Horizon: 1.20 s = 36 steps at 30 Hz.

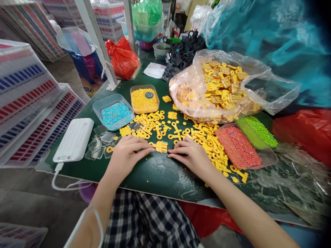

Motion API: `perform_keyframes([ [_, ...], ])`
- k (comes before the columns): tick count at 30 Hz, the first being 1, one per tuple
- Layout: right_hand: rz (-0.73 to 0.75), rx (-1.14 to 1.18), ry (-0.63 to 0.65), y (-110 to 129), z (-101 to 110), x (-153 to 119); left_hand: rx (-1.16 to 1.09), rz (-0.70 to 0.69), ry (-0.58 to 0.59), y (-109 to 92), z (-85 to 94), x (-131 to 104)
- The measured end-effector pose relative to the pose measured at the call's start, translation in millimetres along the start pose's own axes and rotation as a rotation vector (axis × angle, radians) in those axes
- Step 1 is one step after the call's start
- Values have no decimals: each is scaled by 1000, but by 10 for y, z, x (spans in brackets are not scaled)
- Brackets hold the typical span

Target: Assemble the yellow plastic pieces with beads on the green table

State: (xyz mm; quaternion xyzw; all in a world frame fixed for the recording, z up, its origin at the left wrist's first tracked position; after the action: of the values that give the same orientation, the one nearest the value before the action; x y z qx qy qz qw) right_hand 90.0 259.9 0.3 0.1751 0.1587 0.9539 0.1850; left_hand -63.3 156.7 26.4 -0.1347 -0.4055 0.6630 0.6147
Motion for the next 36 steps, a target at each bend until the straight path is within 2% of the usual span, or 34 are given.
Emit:
perform_keyframes([
  [2,-14,11,20,-19,-8,-6,-24,71,-26,48,36,-163],
  [6,-21,30,66,-39,-31,-12,-97,204,-73,169,-20,-435],
  [9,-35,50,86,-52,-45,-10,-107,195,-91,188,-49,-507],
  [12,-38,48,92,-48,-50,-3,-61,152,-39,168,-57,-494],
  [21,16,20,63,-4,-34,8,-33,152,39,170,-13,-367],
  [28,30,0,-34,15,-38,16,37,201,-53,281,279,-326],
  [32,39,-13,-37,38,-45,20,96,141,17,249,348,-322],
  [36,50,-18,-42,58,-54,24,131,71,101,198,297,-373],
])
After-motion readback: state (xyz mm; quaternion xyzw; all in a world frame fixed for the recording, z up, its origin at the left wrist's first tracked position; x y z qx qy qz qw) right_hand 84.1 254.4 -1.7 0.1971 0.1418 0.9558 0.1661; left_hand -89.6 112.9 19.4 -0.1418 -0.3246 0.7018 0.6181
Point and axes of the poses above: each hand's wrist, its own x-axis towards the middle knuckle, its own z-axis out of the back of the hand, y = z × x, the point moved 7 cm from there along x, towards the middle knuckle, and after that the axes turned 8 degrees about -x, right-handed, at the moved point
